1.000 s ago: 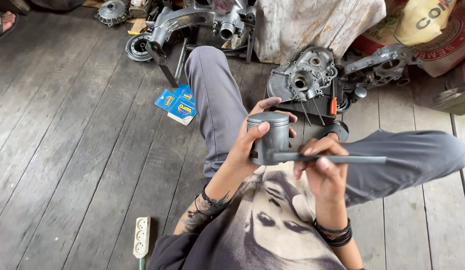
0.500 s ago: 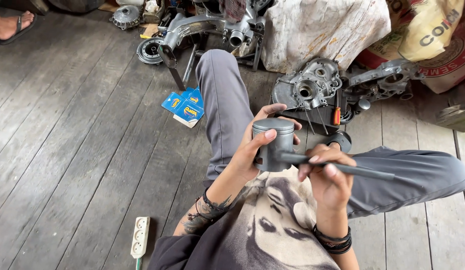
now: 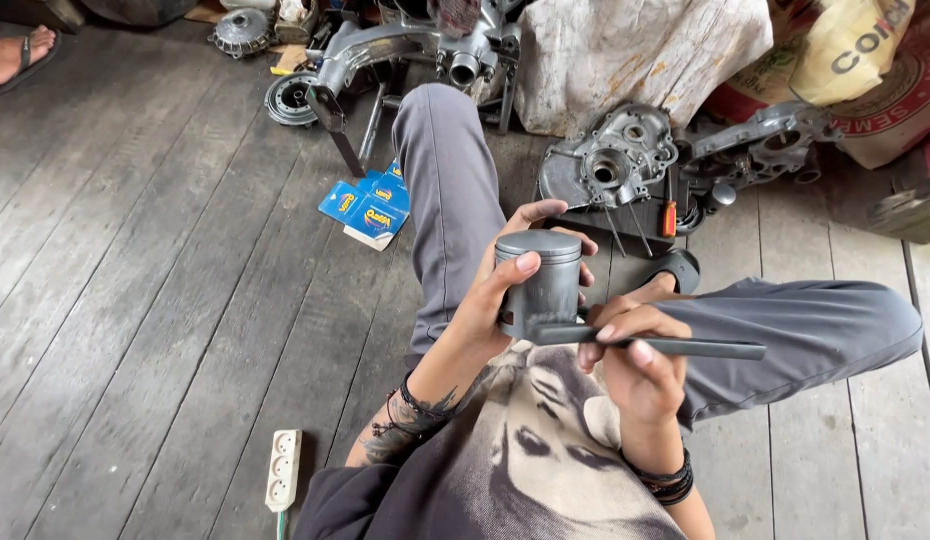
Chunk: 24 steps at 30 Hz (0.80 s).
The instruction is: The person sits on the floor and uses a screwdriver to remove a piston pin from a piston. They then use a brush to clean the piston surface.
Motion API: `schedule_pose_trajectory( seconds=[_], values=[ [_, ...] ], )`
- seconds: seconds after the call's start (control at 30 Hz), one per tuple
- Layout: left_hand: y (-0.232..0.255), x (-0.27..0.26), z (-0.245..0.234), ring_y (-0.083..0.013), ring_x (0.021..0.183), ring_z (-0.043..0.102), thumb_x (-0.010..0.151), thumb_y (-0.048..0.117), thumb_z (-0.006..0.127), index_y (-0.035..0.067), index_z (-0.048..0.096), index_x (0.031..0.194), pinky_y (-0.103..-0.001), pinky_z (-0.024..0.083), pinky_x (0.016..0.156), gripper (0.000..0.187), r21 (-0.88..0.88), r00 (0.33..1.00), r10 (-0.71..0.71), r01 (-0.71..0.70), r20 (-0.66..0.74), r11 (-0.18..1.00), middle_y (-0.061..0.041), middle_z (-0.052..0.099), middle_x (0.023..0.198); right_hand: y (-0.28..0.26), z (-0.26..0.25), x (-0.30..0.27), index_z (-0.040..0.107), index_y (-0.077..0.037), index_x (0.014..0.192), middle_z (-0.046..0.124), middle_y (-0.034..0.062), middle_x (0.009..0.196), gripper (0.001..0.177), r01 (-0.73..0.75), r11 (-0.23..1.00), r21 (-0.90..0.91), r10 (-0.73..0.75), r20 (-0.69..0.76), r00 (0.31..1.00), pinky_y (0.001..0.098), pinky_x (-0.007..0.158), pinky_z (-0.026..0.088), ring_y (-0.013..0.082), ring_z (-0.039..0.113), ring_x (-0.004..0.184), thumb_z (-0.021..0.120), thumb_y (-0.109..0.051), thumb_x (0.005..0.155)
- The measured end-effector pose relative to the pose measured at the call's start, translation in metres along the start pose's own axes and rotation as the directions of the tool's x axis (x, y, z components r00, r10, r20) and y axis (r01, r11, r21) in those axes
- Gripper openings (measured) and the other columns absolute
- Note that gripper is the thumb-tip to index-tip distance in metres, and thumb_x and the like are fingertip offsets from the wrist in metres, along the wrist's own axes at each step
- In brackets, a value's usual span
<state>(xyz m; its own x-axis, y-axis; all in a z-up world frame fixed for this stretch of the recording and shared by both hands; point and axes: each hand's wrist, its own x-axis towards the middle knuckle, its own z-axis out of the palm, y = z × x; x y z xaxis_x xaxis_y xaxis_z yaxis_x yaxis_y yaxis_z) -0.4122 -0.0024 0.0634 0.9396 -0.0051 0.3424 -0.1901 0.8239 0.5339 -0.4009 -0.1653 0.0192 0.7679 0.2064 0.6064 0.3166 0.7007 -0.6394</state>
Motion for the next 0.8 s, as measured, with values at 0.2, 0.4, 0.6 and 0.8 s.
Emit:
schedule_pose_trajectory(
  seconds=[0.2,0.4,0.6,0.8],
  values=[
    [-0.004,-0.004,-0.002,-0.0283,0.092,0.070,0.089,0.035,0.069,-0.002,0.039,0.140,-0.043,0.061,0.078,0.071,0.013,1.000,0.010,-0.010,-0.011,1.000,-0.027,0.062,0.109,0.001,-0.033,0.003,0.066,0.004,0.094,0.055,0.0197,0.063,0.028,-0.005,0.999,-0.039,0.002,-0.068,0.998,0.0256,0.038,0.048,0.0202,0.058,0.047,0.059,-0.022,0.092],
    [-0.002,-0.009,0.001,-0.0276,0.091,0.069,0.088,0.038,0.072,0.000,0.040,0.141,-0.040,0.061,0.076,0.073,0.023,1.000,-0.026,0.026,0.004,0.999,-0.026,0.062,0.110,0.004,-0.008,-0.011,0.068,0.011,0.090,0.058,0.0272,0.062,0.031,0.013,1.000,0.011,-0.013,-0.010,1.000,0.0292,0.035,0.050,0.0269,0.062,0.044,0.064,-0.020,0.088],
    [-0.005,-0.010,0.004,-0.0257,0.091,0.070,0.086,0.037,0.072,-0.003,0.042,0.135,-0.041,0.059,0.080,0.070,0.058,0.999,-0.019,0.017,0.031,0.998,-0.026,0.064,0.108,0.004,-0.039,-0.016,0.067,0.006,0.102,0.058,0.0228,0.072,0.031,-0.016,0.999,0.048,0.019,-0.049,0.999,0.0229,0.038,0.048,0.0203,0.062,0.047,0.062,-0.024,0.096],
    [-0.005,-0.012,0.004,-0.0263,0.090,0.071,0.087,0.034,0.072,-0.003,0.042,0.133,-0.041,0.060,0.080,0.067,0.049,0.999,-0.004,0.003,0.032,0.999,-0.026,0.064,0.109,0.007,-0.041,-0.014,0.068,0.006,0.103,0.060,0.0230,0.072,0.031,-0.022,0.999,0.031,0.023,-0.044,0.999,0.0231,0.038,0.050,0.0198,0.064,0.046,0.061,-0.023,0.095]
  ],
)
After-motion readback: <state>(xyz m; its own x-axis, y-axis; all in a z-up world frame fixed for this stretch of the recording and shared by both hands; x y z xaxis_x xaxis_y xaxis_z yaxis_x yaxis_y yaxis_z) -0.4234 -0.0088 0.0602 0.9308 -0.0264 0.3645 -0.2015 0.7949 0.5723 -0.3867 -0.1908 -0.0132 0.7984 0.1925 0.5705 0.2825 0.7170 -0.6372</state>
